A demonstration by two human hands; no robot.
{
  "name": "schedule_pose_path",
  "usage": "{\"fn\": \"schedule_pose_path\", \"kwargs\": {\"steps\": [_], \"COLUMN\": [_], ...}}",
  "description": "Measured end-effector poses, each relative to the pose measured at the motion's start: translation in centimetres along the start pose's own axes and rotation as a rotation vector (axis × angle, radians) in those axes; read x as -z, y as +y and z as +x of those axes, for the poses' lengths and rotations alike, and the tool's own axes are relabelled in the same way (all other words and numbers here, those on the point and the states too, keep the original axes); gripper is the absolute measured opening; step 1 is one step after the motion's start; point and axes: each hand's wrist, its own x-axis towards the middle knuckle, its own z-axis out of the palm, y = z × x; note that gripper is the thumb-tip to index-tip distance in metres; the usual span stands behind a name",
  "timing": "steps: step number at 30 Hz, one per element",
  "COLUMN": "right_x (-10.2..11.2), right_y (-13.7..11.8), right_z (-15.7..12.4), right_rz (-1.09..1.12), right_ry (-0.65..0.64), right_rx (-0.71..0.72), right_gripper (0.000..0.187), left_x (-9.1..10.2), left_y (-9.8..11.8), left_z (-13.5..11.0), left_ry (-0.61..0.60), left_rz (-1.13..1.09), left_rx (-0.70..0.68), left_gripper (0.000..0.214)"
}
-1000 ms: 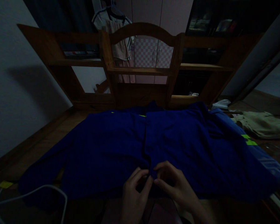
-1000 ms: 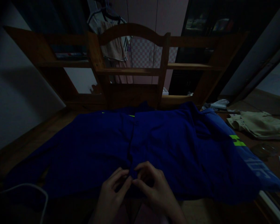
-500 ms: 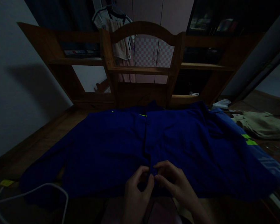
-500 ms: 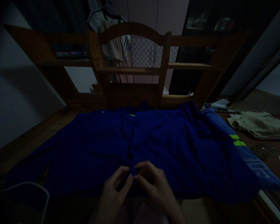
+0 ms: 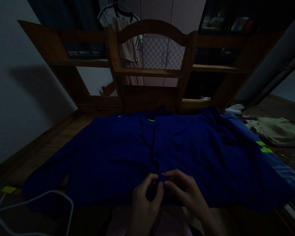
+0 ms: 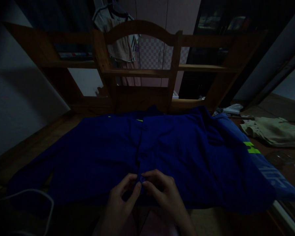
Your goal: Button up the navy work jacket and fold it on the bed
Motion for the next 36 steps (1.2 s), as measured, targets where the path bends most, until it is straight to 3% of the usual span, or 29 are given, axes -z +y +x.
{"fn": "schedule_pose_path", "kwargs": {"steps": [8,17,24,32,36], "right_x": [-0.1,-0.8,-1.0,-0.5,-0.5], "right_y": [-0.1,0.1,-0.1,-0.8,-1.3], "right_z": [0.1,0.2,0.3,0.1,-0.4], "right_rz": [-0.055,-0.147,-0.184,-0.219,-0.239], "right_ry": [-0.024,-0.002,-0.027,-0.08,-0.079], "right_rx": [0.018,0.05,0.059,0.088,0.115], "right_gripper": [0.024,0.023,0.022,0.023,0.028], "left_x": [0.7,2.0,2.7,2.1,2.9], "left_y": [-0.8,-1.4,-1.5,-1.5,-1.8], "left_z": [0.5,0.9,0.8,0.4,-0.4], "left_ry": [-0.021,-0.122,-0.071,-0.133,-0.106], "left_rz": [-0.074,-0.226,-0.184,-0.246,-0.117], "left_rx": [0.023,0.17,0.174,0.211,0.164], "left_gripper": [0.028,0.031,0.029,0.032,0.032]}}
